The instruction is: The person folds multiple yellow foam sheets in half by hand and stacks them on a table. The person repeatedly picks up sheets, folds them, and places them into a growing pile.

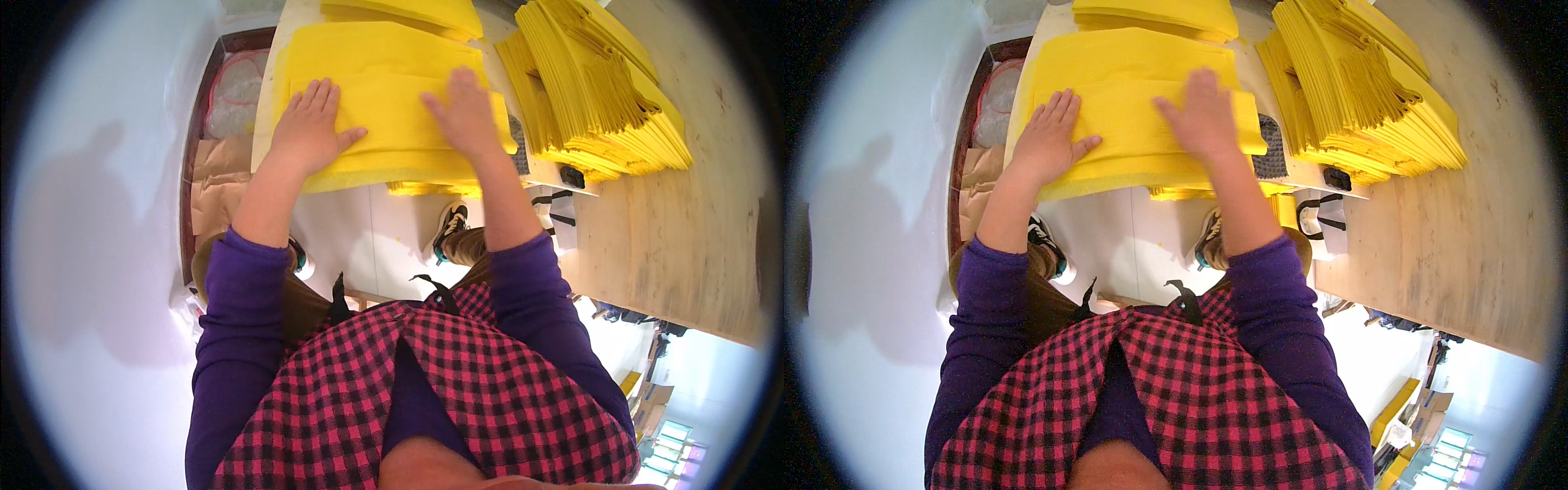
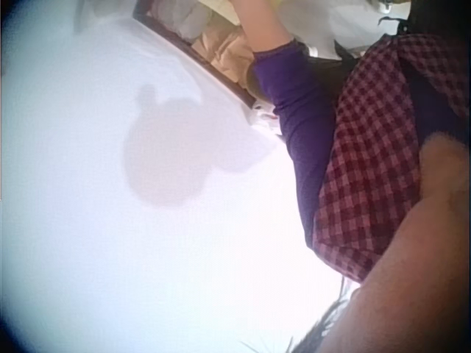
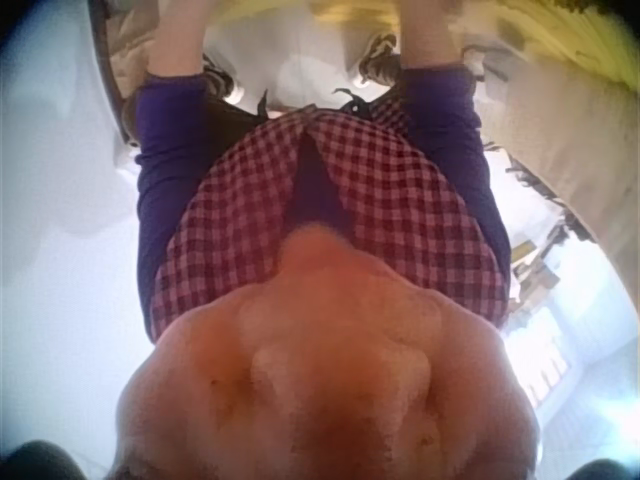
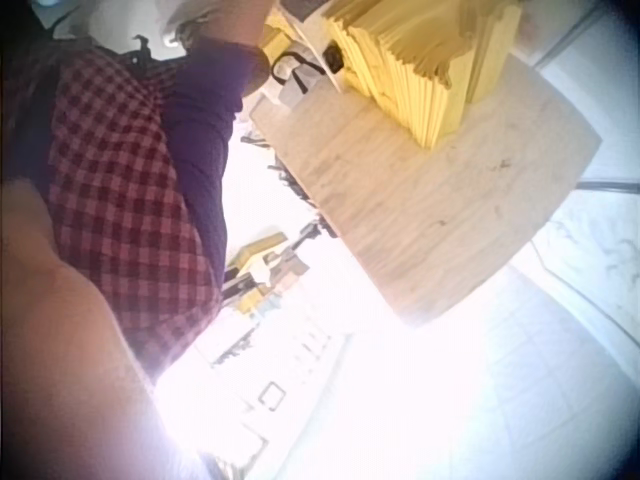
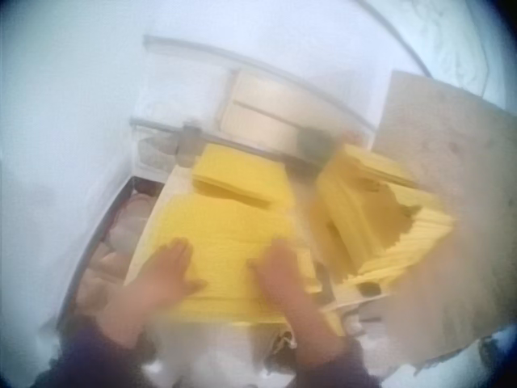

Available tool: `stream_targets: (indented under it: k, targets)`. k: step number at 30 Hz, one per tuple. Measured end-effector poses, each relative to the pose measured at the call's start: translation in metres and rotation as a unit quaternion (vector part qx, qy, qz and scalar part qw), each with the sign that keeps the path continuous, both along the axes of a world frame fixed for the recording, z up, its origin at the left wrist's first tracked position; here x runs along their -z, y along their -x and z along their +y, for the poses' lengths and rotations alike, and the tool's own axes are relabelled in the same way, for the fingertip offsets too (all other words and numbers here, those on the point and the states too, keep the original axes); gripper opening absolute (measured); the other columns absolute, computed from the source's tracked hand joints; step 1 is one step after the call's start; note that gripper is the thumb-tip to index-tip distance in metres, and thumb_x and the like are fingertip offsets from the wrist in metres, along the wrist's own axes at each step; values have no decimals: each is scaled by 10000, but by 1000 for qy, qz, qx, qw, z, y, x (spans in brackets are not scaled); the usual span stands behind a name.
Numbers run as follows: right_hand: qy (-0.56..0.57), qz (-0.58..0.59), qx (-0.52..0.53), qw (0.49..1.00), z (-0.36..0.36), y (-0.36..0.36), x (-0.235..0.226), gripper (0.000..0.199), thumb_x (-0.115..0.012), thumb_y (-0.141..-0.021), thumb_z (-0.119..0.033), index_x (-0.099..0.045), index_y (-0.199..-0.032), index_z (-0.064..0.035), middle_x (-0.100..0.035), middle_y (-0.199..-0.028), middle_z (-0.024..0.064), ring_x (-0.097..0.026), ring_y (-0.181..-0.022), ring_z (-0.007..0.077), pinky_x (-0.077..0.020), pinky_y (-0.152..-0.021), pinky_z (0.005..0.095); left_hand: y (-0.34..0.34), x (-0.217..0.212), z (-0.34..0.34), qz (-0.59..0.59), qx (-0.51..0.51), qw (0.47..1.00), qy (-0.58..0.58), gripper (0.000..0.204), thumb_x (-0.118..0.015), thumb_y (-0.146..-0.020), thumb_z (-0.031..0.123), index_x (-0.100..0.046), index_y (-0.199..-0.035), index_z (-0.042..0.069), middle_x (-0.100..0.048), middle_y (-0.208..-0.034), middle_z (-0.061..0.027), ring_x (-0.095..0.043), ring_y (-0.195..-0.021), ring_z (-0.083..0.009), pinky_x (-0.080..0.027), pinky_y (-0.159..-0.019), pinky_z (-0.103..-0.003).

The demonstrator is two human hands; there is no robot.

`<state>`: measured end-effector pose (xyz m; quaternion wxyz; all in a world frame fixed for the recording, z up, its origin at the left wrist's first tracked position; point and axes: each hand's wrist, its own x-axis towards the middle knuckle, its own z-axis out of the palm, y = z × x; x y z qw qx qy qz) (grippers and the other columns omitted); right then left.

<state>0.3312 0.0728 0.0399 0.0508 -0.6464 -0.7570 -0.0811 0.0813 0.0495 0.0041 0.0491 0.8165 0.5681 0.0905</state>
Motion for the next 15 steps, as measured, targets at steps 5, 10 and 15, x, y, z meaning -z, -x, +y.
stream_targets:
  k: [5,10,15]
  targets:
    - [62,144,-109,982,4,66,28,813,-390,-901,-586,-292,-1412,39,-249,-1500,190,-204,-1405,293,-174,-1134,446,1,4,-1,-14,-4,1000,0,840,-416,-885,610,-266,-1432,-10,-235,-1514,-149,-176,-1418,-249,-154,-1151,-367]
    - [92,78,-8,993,10,11,36,770,-341,-925,-566,-253,-1441,-2,-219,-1518,162,-173,-1418,276,-138,-1143,437,0,7,-1,-13,-9,1000,0,852,-409,-885,613,-255,-1432,-22,-220,-1519,-152,-167,-1421,-244,-146,-1153,-364]
    - [93,58,75,991,10,-46,42,767,-306,-933,-571,-215,-1456,-18,-184,-1533,146,-148,-1426,264,-123,-1145,439,0,2,0,-1,-11,1000,9,828,-391,-900,599,-248,-1437,-15,-210,-1523,-148,-159,-1423,-240,-152,-1153,-374]
